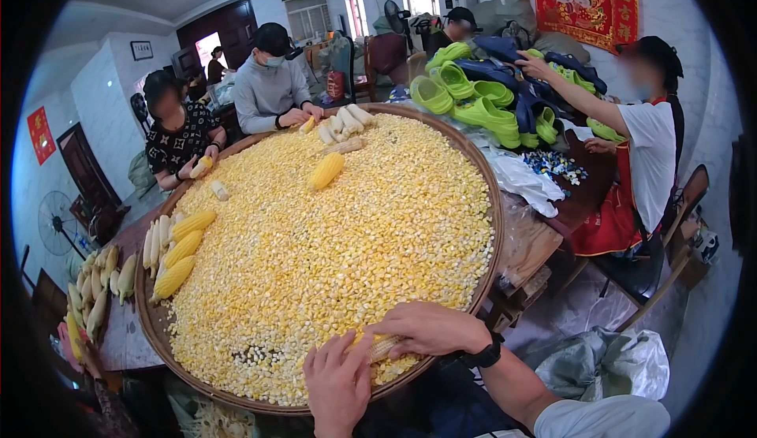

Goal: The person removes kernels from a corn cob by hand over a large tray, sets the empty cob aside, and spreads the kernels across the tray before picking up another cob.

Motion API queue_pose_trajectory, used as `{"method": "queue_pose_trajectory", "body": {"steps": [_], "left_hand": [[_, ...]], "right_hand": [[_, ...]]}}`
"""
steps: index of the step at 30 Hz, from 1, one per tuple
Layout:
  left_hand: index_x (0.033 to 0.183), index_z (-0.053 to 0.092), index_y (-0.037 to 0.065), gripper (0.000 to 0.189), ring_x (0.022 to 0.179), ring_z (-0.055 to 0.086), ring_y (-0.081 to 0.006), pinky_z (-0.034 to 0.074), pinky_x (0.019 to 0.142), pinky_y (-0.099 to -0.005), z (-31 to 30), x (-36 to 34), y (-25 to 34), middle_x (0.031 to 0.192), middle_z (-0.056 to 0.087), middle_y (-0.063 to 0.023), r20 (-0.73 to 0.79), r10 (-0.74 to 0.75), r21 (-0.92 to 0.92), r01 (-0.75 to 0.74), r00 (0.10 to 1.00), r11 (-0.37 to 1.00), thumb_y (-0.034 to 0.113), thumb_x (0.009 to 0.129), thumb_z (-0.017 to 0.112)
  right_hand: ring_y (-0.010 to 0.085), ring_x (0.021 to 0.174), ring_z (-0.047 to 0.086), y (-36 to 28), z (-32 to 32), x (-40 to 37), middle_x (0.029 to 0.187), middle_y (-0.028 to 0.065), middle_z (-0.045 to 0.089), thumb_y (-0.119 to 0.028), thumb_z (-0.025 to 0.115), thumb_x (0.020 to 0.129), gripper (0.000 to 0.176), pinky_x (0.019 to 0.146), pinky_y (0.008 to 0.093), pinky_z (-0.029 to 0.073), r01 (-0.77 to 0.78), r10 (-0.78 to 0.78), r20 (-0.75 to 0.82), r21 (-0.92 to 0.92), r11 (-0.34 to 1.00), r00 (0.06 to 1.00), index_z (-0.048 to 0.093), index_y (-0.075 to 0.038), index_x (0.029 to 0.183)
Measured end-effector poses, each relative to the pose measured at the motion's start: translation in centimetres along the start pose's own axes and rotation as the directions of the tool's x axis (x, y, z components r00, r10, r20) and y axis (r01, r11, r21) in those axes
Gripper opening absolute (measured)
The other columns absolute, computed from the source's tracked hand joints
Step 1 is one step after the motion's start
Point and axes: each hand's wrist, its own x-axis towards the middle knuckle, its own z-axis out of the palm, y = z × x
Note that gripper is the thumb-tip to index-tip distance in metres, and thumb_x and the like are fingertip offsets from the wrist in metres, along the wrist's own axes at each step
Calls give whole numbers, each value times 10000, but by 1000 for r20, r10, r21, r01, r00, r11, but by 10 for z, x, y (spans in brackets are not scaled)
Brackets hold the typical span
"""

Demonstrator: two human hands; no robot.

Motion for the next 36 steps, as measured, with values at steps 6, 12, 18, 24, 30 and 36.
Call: {"method": "queue_pose_trajectory", "body": {"steps": [6,12,18,24,30,36], "left_hand": [[1405,814,221,427,1413,642,-315,377,1262,-554,0,-2,-1,1477,732,-73,23,-13,-2,13,1000,1000,168,982,792],[1321,847,186,359,1403,655,-304,383,1253,-540,2,-2,-3,1460,749,-62,-4,-20,-62,20,1000,998,178,963,833],[1286,856,176,337,1393,662,-306,393,1247,-539,1,-2,-4,1440,761,-58,-8,-3,-71,2,1000,997,179,949,852],[1279,843,124,301,1331,676,-356,449,1198,-533,1,-2,-4,1416,751,-128,-46,22,-90,-26,999,996,178,983,826],[1342,843,180,360,1384,659,-314,386,1268,-553,1,-2,-2,1515,715,-104,-1,-26,-52,26,1000,998,215,984,816],[1290,837,120,308,1330,673,-363,454,1196,-535,-3,0,1,1447,733,-138,-38,50,-44,-52,998,998,177,988,814]], "right_hand": [[422,1172,691,1,0,0,1191,182,733,-256,830,1015,653,987,507,545,2,-2,9,7,1000,1000,615,-94,1610],[418,1174,690,-1,-2,0,1195,175,734,-254,829,1015,661,992,505,544,-5,5,14,16,1000,1000,611,-109,1621],[413,1174,688,-1,-2,0,1194,169,735,-252,826,1016,667,998,504,543,2,-2,21,14,1000,1000,608,-129,1635],[414,1169,688,0,-1,0,1188,169,735,-247,836,1006,682,995,508,543,-1,1,19,4,1000,1000,605,-125,1635],[418,1159,688,1,1,0,1183,167,736,-245,844,998,679,987,508,542,6,-6,5,-2,1000,1000,611,-120,1624],[425,1139,687,1,1,0,1166,176,728,-235,842,984,632,965,519,538,50,-49,-33,26,998,998,639,-88,1564]]}}
